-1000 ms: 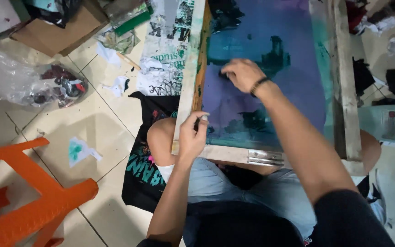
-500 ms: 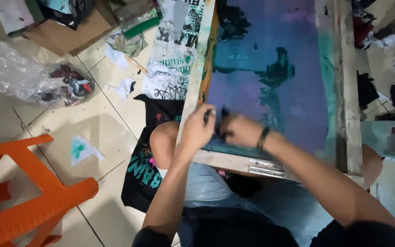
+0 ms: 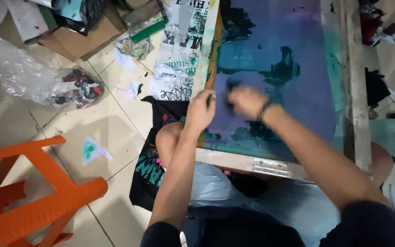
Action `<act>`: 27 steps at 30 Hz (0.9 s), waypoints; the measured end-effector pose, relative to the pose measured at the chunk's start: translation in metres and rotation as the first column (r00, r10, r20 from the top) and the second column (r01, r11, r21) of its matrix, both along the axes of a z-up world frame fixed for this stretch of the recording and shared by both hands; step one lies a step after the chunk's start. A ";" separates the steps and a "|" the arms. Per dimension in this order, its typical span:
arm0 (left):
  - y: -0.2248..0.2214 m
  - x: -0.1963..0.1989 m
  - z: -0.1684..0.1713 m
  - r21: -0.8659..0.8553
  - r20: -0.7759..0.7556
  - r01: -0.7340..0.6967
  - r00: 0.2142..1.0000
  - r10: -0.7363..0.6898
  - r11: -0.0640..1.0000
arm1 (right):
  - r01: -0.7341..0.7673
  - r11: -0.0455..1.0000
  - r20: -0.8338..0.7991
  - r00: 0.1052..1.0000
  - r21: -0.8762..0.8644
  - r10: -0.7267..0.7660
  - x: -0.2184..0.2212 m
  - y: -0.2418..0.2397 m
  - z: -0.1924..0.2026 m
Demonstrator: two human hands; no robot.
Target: Cleaning a screen printing frame by wiping the mesh with a cloth and removing residue.
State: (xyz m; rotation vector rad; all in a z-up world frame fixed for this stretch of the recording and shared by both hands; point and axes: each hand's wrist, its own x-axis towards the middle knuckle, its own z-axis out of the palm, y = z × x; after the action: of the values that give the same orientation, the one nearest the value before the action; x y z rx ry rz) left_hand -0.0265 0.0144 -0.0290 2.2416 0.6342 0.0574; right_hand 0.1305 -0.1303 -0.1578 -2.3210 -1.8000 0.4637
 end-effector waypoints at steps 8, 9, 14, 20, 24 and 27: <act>-0.003 0.005 -0.011 -0.115 0.138 -0.025 0.990 0.041 0.993 | -0.176 0.975 -0.646 0.731 0.137 0.223 -0.053 -0.062 0.079; -0.004 0.002 -0.010 -0.151 0.128 -0.028 0.991 0.048 0.988 | -0.094 0.989 -0.796 0.586 0.118 0.151 -0.043 -0.061 0.084; -0.010 -0.005 0.010 -0.172 0.150 -0.048 0.986 0.075 0.984 | 0.559 0.822 -0.987 0.035 -0.109 -0.154 0.002 -0.028 0.068; -0.006 0.001 -0.012 -0.134 0.135 -0.063 0.988 0.081 0.989 | 0.419 0.901 -0.375 0.858 0.115 -0.351 0.015 -0.009 0.008; -0.012 -0.001 -0.025 0.039 0.052 0.073 0.996 -0.075 0.997 | 0.175 0.972 -0.164 0.975 0.158 -0.149 -0.002 -0.010 0.022; -0.022 0.000 -0.014 0.067 -0.169 0.299 0.944 -0.284 0.952 | 0.130 0.949 -0.211 0.975 0.286 -0.070 -0.006 -0.016 -0.007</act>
State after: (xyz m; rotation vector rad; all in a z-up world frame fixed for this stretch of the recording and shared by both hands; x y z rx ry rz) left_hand -0.0266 -0.0078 -0.0430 2.4234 0.3799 -0.2463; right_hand 0.1243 -0.1458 -0.1647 -2.0679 -1.5325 0.3635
